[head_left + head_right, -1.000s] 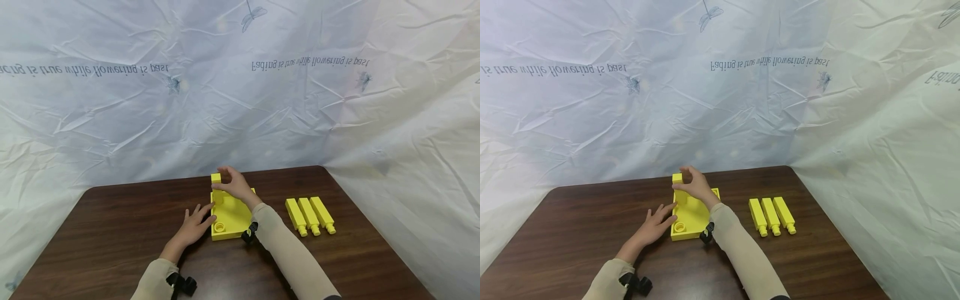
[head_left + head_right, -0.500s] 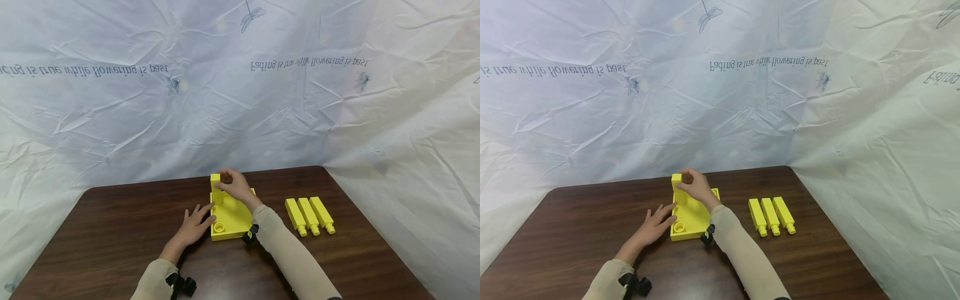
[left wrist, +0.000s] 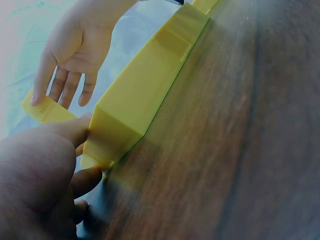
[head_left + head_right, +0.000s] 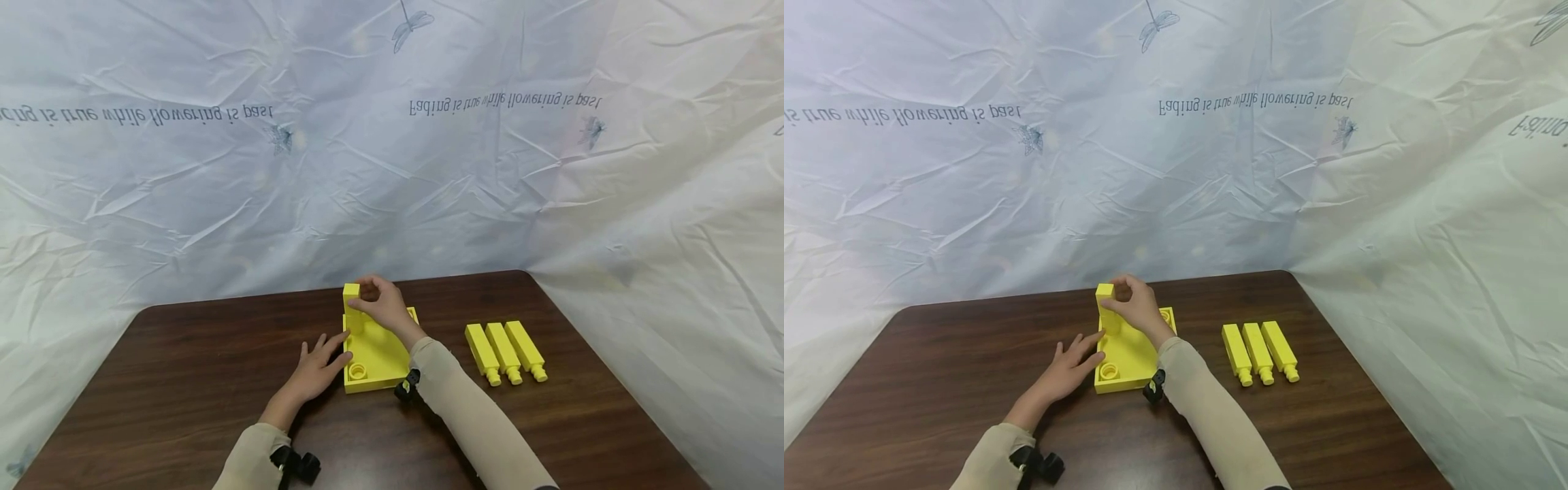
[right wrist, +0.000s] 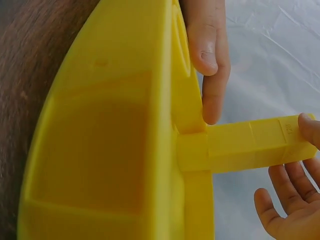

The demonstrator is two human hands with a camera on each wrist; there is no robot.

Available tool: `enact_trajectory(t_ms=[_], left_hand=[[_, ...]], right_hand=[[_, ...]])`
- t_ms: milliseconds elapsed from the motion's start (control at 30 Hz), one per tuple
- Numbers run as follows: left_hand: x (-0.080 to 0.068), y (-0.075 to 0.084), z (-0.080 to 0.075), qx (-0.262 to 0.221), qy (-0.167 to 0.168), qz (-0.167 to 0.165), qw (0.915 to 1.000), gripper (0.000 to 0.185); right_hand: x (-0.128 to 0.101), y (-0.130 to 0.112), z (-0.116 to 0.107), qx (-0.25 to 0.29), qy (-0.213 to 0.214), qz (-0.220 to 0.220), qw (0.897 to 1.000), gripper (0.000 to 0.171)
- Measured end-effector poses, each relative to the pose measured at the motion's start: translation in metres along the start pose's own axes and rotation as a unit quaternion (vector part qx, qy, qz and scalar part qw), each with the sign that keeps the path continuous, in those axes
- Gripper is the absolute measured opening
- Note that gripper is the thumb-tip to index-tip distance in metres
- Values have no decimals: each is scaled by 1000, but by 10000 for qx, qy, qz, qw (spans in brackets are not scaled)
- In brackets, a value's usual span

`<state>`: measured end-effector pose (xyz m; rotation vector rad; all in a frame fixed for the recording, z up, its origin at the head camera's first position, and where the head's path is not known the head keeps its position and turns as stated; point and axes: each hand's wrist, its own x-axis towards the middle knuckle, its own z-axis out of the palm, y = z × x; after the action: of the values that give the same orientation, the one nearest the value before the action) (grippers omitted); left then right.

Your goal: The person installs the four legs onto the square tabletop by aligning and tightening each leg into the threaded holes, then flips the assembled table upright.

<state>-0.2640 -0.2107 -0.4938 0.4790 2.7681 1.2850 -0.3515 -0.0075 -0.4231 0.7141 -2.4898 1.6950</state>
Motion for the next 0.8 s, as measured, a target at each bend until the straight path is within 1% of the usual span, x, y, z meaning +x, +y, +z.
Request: enact_trajectory(t_ms=[133,267,533,800], left_hand=[[0,0,0,-24,-14,13,10000,62],[0,1,-1,-45,-15,16,10000,62],[1,1,-2,-92,35,-2,10000,63],[-1,1,-2,-215,11,-38,9998,64]], right_hand=[[0,1,4,-92,83,8,9999,48],[0,3,8,-205,176,-82,9996,51],[-2,4,13,-539,311,-314,9976,45],[-2,7,16,-528,266,-396,9975,35]])
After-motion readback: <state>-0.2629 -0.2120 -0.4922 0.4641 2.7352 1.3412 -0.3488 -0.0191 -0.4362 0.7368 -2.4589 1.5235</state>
